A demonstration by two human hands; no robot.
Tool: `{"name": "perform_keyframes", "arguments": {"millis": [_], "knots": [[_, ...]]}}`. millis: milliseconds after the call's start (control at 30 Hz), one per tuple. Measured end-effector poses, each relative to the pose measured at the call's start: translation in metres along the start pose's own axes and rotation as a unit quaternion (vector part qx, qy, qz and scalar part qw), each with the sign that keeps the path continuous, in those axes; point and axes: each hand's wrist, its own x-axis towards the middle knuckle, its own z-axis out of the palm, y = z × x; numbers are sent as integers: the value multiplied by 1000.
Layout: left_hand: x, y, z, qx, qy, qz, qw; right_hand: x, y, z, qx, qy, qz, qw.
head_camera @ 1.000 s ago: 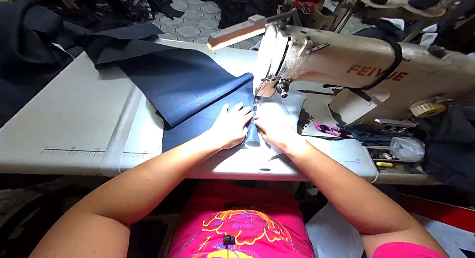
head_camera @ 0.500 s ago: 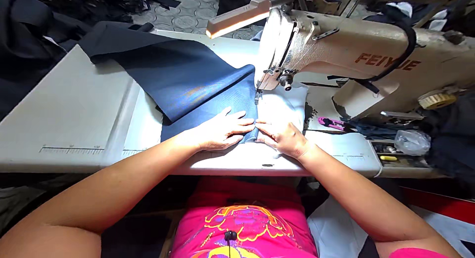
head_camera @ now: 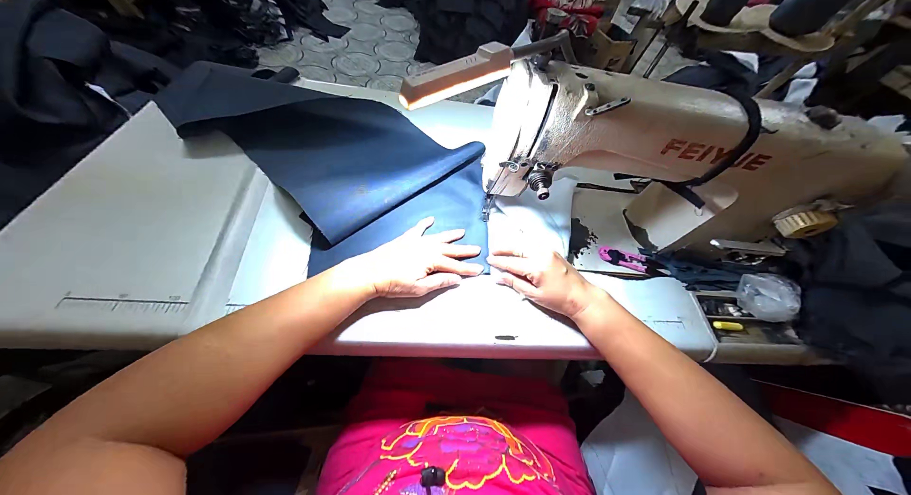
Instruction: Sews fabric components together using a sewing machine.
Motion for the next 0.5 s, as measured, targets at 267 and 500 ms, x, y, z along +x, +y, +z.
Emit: {"name": "perform_keyframes", "arguments": {"millis": [267, 500], "knots": [[20, -27, -15, 2, -6, -19, 1000, 21, 30, -6, -25, -34, 3, 999], [44, -51, -30, 11, -19, -97, 995, 50, 37, -9, -68, -57, 170, 981]]}}
